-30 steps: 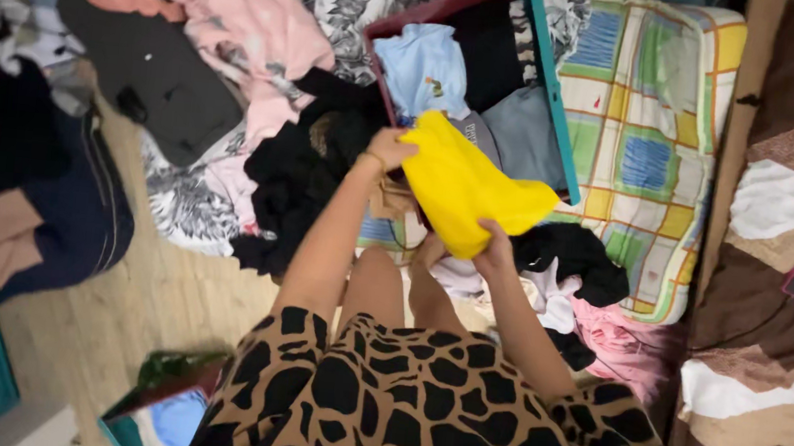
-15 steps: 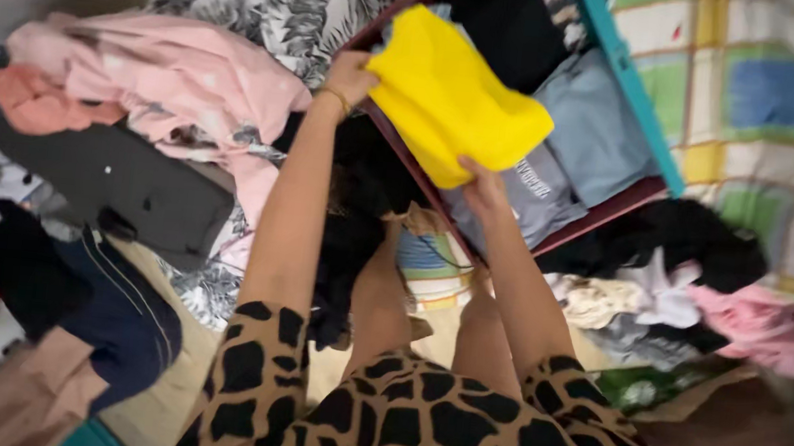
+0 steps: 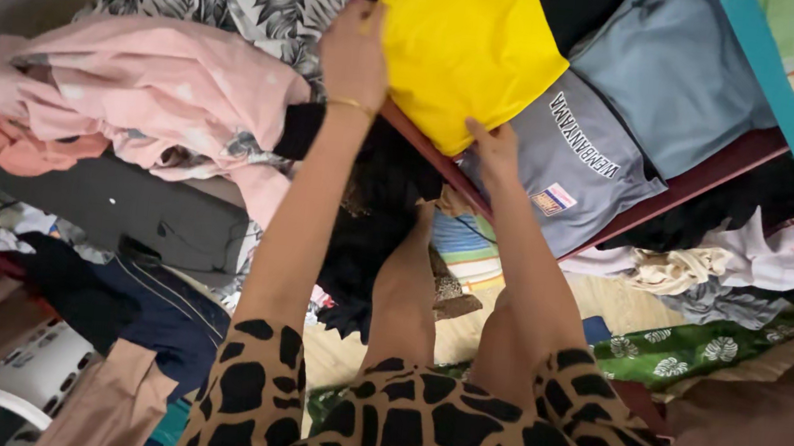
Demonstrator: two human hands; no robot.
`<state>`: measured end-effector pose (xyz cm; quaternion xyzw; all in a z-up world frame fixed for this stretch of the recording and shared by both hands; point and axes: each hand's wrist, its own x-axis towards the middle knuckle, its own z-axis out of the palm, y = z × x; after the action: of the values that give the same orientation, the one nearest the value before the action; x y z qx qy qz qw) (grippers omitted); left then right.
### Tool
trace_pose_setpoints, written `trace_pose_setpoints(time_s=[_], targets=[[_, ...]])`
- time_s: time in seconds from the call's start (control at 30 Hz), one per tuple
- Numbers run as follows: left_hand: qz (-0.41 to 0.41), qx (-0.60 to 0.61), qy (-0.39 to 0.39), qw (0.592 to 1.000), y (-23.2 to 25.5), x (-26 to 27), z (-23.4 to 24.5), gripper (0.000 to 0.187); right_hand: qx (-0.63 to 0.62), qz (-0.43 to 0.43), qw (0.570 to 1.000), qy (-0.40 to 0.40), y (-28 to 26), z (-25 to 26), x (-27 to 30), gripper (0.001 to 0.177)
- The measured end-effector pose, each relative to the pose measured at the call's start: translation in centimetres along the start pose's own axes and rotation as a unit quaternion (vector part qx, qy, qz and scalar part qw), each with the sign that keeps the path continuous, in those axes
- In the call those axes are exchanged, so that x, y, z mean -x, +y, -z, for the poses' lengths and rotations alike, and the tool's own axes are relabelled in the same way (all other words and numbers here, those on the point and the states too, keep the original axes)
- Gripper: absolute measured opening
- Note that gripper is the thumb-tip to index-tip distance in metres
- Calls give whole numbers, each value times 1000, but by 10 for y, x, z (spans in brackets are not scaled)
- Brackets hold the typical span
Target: The person folds a patterned top, a yellow garment, and a white item by hand on a bed before placing them into drawers.
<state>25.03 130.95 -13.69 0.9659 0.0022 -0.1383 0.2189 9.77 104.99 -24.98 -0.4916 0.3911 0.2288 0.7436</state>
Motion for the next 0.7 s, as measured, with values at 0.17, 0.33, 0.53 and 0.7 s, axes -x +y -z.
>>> trace_pose_setpoints(time_s=[0.17,0.33,0.53,0.7], targets=[[-188,-191,-166,949,45,-28,-17,117,424,239,852,191,-73,-14,38,93],[-102,-178,-170,964,6,-48,-67,154,671,253,693,69,-103,-67,29,123],[-24,-118,-228,966,-23,-41,-78,157,694,260,670,-34,-89,-54,9,124],[-74,-98,-168,978,4,-35,-54,135,609,336,718,32,-93,-19,59,102]])
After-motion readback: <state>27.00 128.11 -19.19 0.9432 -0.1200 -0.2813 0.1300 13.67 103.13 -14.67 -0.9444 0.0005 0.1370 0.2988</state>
